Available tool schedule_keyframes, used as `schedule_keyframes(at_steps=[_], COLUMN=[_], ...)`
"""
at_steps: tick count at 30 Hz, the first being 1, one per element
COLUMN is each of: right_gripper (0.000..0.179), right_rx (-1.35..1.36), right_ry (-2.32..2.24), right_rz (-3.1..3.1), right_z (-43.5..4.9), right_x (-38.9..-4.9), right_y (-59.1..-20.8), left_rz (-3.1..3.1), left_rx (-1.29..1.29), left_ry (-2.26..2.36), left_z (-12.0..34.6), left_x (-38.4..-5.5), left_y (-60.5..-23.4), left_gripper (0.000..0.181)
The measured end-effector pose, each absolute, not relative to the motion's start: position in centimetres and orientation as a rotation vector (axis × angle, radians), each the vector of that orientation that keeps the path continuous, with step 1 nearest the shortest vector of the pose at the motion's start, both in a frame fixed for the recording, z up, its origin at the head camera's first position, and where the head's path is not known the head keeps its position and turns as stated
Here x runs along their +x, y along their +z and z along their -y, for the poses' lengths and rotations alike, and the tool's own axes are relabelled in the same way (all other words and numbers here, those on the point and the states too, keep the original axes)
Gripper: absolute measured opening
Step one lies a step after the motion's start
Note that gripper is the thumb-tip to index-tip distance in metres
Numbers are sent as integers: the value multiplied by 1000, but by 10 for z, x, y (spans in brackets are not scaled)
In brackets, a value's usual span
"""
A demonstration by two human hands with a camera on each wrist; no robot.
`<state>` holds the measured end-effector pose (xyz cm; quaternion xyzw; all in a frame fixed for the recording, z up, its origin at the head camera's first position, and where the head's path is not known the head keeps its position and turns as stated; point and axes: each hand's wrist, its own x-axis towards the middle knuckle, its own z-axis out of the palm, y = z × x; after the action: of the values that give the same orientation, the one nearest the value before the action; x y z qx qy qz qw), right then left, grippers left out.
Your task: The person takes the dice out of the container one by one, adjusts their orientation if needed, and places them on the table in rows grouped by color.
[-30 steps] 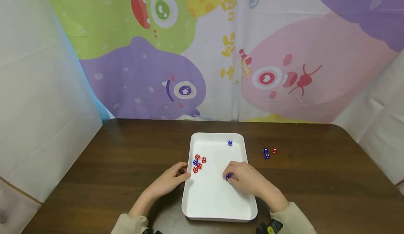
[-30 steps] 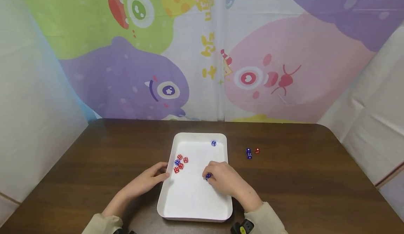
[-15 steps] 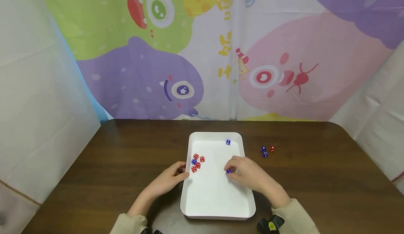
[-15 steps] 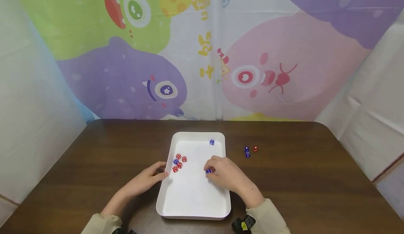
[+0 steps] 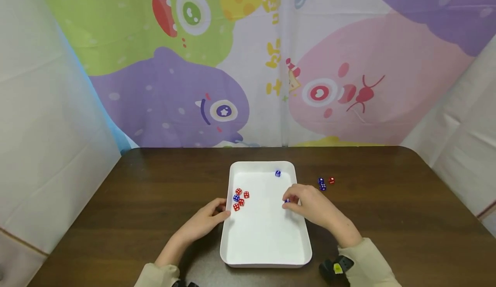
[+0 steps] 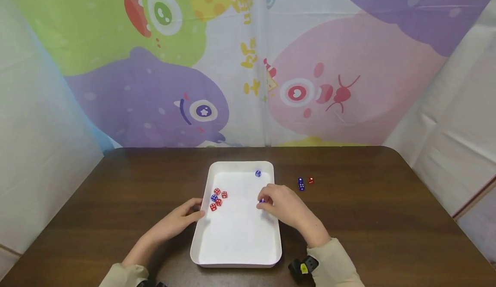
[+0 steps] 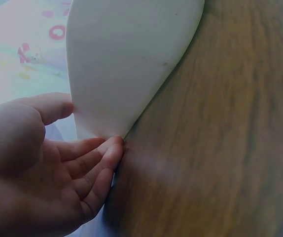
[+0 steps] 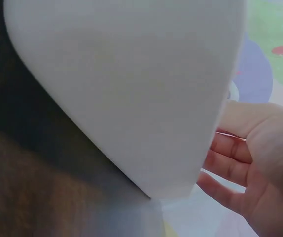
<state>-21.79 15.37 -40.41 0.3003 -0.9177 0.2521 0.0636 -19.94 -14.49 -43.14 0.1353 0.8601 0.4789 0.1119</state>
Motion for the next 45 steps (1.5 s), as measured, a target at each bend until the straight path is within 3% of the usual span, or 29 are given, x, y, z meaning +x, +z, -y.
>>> schedule_keyframes(at_steps=[29,45], right_gripper=[16,13], right_rx=[789,579], right_ry=[823,755], right_rz=[2761,2762], right_z=[-169,-194], right_x=[-223,-226], right_y=[-397,-389], left_rz=[-2520,-2516], left_rx=[387,404], left_ry=[1424,1421], left_z=[152,154], left_x=[-199,-199], left_y=[-433,-430], left_gripper=[39,40])
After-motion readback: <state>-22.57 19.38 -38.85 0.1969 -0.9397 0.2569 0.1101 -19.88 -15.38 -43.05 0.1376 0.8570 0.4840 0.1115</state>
